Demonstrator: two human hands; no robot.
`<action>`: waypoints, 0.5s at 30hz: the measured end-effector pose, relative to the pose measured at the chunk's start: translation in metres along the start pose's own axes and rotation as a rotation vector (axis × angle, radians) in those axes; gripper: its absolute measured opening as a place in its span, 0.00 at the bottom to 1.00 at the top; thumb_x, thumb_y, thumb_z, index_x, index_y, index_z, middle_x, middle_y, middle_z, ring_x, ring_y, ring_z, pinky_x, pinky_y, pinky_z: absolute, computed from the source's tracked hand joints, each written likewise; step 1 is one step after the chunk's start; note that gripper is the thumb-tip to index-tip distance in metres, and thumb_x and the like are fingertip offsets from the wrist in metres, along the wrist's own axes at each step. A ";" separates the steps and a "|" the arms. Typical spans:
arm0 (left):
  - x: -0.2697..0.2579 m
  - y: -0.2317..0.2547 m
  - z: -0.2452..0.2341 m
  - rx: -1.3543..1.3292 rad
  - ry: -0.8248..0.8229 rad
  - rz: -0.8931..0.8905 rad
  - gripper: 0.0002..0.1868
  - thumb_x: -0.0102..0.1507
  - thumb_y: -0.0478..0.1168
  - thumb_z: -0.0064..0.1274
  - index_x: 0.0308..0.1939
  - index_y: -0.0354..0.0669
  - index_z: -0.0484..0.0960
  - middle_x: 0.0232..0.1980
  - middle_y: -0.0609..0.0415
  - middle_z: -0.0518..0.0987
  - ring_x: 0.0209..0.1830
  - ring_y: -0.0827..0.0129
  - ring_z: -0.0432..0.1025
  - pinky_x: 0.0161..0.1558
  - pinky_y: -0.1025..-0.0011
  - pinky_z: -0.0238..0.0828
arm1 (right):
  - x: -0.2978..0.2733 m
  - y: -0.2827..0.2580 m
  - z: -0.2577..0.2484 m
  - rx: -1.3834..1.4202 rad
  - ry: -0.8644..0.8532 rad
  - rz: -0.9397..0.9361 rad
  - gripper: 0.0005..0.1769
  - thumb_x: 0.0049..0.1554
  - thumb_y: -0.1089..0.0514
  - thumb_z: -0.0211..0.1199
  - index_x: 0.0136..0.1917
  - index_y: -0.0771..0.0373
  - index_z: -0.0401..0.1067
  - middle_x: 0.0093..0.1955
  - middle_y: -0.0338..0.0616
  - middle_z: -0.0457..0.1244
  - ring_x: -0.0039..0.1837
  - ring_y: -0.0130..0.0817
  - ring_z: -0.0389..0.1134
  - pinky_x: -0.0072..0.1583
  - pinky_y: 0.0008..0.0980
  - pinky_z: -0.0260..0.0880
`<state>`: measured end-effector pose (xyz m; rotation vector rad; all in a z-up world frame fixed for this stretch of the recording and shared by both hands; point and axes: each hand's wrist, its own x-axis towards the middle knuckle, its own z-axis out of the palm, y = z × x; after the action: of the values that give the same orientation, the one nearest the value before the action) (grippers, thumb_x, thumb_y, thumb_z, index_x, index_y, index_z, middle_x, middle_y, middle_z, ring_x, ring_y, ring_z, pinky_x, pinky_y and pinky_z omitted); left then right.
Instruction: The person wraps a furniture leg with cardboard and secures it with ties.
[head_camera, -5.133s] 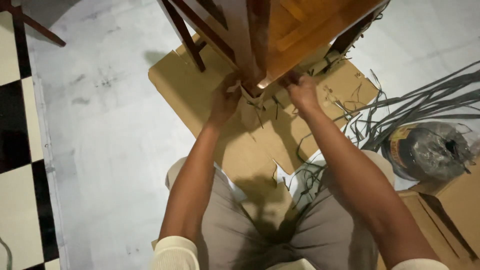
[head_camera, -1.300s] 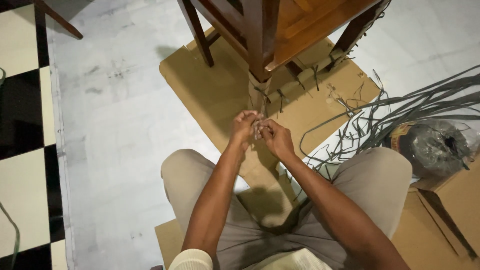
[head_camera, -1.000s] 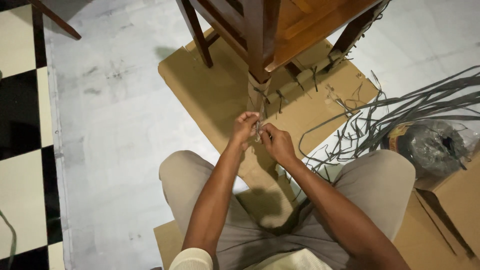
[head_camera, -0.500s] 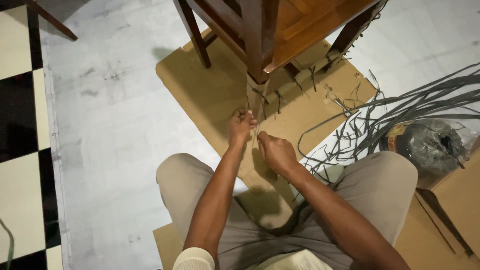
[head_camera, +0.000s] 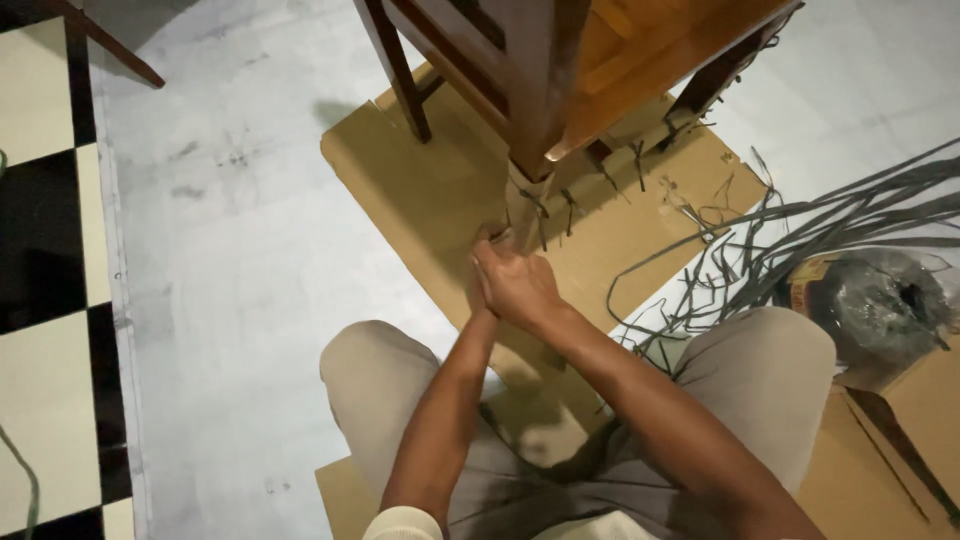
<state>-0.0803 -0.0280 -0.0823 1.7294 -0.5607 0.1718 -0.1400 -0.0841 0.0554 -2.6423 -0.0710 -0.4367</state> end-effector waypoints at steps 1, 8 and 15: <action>-0.013 -0.041 0.022 0.002 -0.001 -0.001 0.15 0.66 0.43 0.55 0.52 0.38 0.78 0.50 0.54 0.77 0.48 0.66 0.71 0.51 0.65 0.70 | 0.007 0.003 0.011 0.002 0.000 0.001 0.05 0.58 0.60 0.61 0.45 0.64 0.71 0.37 0.57 0.68 0.34 0.54 0.70 0.35 0.49 0.68; -0.018 -0.074 0.033 -0.412 -0.200 -0.329 0.13 0.76 0.47 0.43 0.57 0.43 0.71 0.51 0.56 0.71 0.51 0.64 0.63 0.57 0.65 0.63 | 0.057 0.022 0.069 -0.082 0.056 0.037 0.07 0.53 0.62 0.61 0.46 0.64 0.74 0.37 0.56 0.68 0.37 0.53 0.71 0.39 0.49 0.70; -0.002 -0.079 0.033 0.190 -0.353 -0.170 0.19 0.77 0.48 0.40 0.68 0.43 0.64 0.63 0.54 0.68 0.63 0.63 0.61 0.68 0.65 0.57 | 0.094 0.034 0.074 -0.085 0.300 0.145 0.10 0.57 0.58 0.60 0.49 0.64 0.77 0.44 0.55 0.69 0.45 0.52 0.71 0.48 0.49 0.71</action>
<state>-0.0519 -0.0484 -0.1609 1.9985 -0.6657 -0.2121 -0.0251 -0.0834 0.0074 -2.6091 0.2372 -0.7934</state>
